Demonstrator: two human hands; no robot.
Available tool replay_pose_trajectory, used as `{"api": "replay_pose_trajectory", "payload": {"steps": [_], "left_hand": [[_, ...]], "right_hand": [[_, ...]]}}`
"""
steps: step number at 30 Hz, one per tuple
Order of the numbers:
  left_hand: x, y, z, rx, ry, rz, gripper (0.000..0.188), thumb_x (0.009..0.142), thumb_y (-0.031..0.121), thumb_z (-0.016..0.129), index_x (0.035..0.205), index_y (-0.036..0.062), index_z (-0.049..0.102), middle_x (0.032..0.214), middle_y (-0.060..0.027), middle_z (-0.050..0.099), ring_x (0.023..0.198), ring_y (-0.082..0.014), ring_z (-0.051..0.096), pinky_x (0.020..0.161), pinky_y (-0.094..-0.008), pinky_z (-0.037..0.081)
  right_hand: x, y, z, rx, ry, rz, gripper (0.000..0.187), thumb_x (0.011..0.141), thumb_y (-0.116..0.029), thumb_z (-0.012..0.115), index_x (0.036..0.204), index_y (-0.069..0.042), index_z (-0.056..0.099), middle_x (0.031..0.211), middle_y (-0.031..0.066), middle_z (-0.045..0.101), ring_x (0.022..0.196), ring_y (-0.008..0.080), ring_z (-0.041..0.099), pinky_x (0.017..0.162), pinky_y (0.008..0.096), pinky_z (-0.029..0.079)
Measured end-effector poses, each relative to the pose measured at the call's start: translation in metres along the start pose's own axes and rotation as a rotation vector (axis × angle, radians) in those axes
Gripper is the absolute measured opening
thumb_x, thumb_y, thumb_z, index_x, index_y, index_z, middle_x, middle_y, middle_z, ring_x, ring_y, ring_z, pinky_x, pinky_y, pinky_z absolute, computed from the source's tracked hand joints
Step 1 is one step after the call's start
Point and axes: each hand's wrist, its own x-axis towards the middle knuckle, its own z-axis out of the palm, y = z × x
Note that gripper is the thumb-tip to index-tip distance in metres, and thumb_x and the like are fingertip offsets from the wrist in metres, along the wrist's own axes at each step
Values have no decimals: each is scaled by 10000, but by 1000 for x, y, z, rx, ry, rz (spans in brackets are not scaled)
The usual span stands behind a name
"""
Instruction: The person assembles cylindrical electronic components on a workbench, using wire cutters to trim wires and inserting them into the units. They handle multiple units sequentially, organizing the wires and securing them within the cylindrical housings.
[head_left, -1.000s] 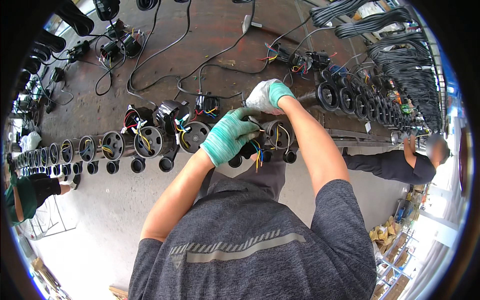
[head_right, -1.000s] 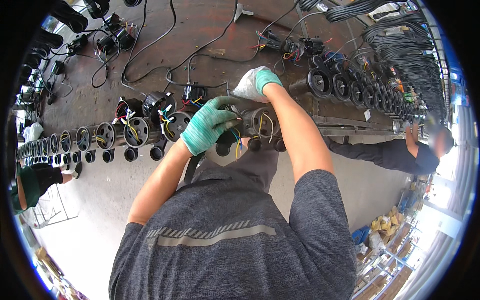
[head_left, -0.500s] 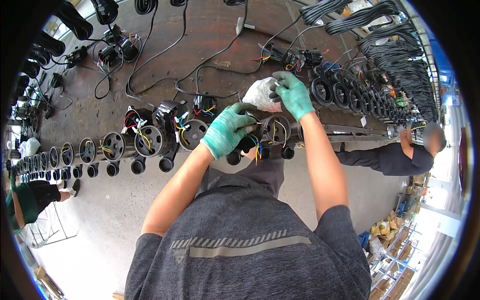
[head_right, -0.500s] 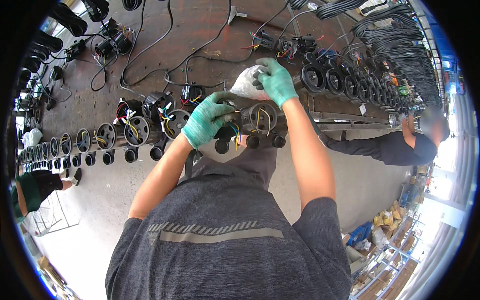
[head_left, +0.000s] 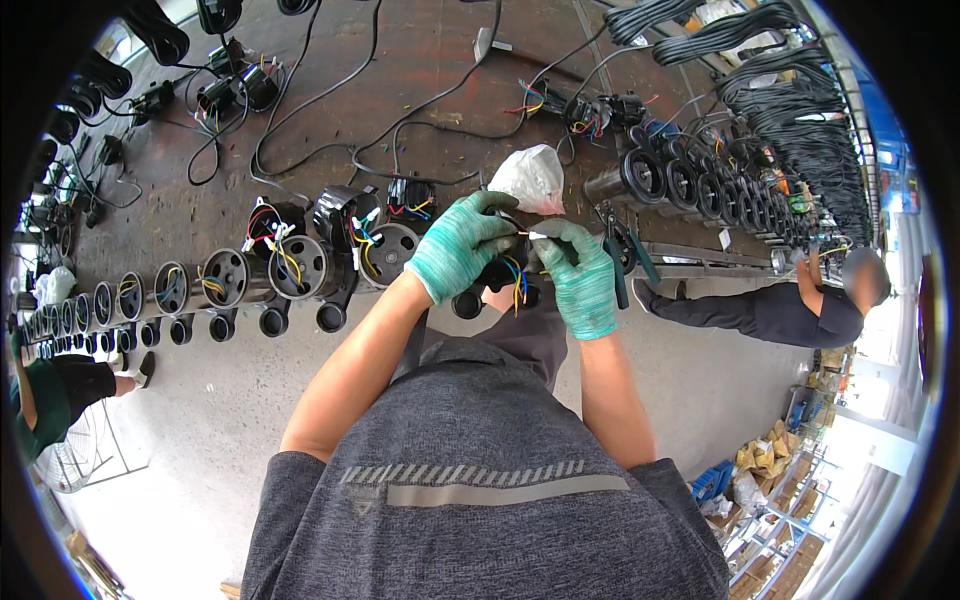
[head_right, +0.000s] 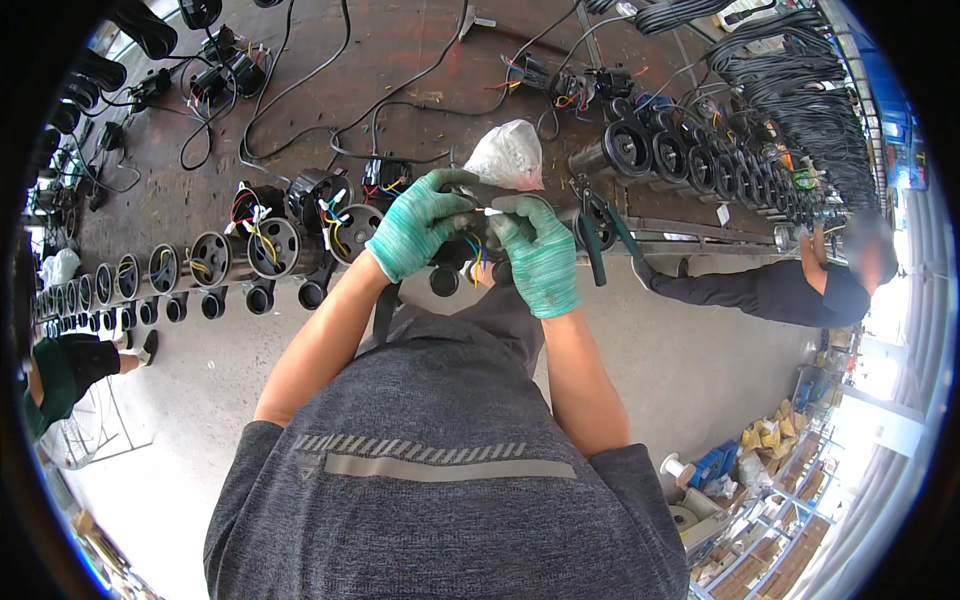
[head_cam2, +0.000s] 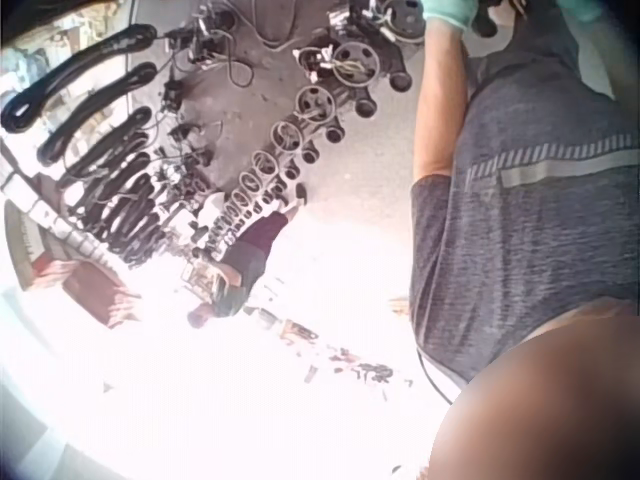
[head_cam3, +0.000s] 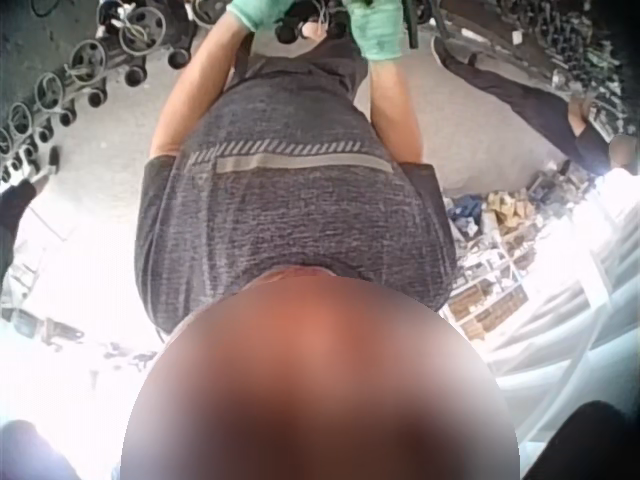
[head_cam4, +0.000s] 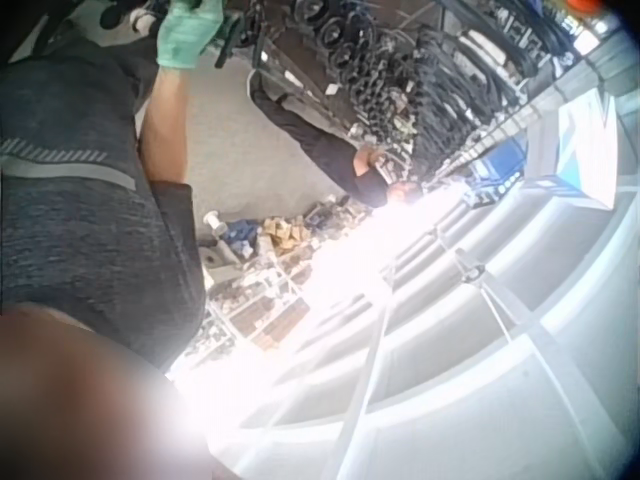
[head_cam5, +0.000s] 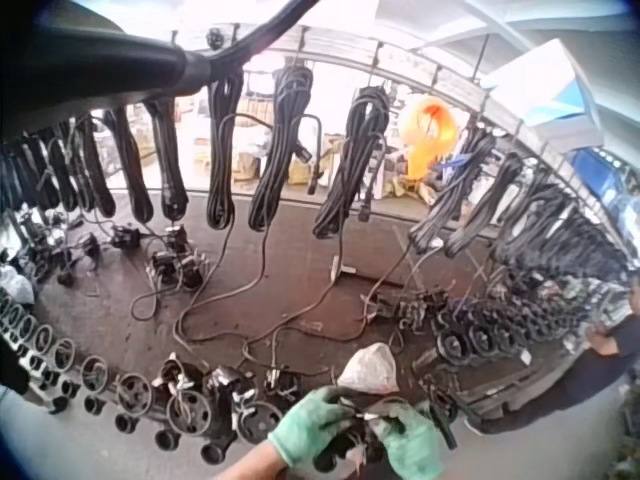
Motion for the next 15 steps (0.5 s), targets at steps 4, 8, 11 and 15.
{"api": "replay_pose_trajectory", "payload": {"steps": [4, 8, 11, 15], "left_hand": [[-1, -2, 2, 5, 11, 0, 288, 887, 11, 784, 1175, -6, 774, 1391, -183, 644, 1205, -347, 677, 1041, -413, 551], [-2, -1, 1, -24, 3, -26, 275, 889, 14, 785, 1162, -12, 772, 1391, -178, 645, 1201, -333, 675, 1040, -408, 548], [-2, -1, 2, -35, 9, 1, 269, 892, 19, 789, 1159, -12, 773, 1388, -172, 646, 1194, -327, 675, 1037, -409, 548], [-3, -3, 2, -50, -3, 34, 273, 897, 28, 794, 1166, -8, 775, 1393, -165, 645, 1188, -324, 675, 1037, -410, 546]], "right_hand": [[2, 3, 7, -22, 37, -26, 159, 997, -26, 756, 1155, -36, 765, 1036, 17, 743, 909, 86, 677, 827, 258, 557], [4, -3, 12, -59, 4, 51, 142, 974, -30, 767, 1114, -25, 786, 966, 51, 761, 870, 142, 706, 814, 296, 565], [10, -4, 16, -195, 7, -146, 132, 953, -52, 779, 1079, -17, 798, 948, 99, 770, 854, 218, 725, 806, 339, 571], [13, -9, 14, -297, -34, -188, 152, 954, -99, 779, 1081, -17, 799, 959, 141, 775, 850, 264, 729, 813, 373, 578]]}}
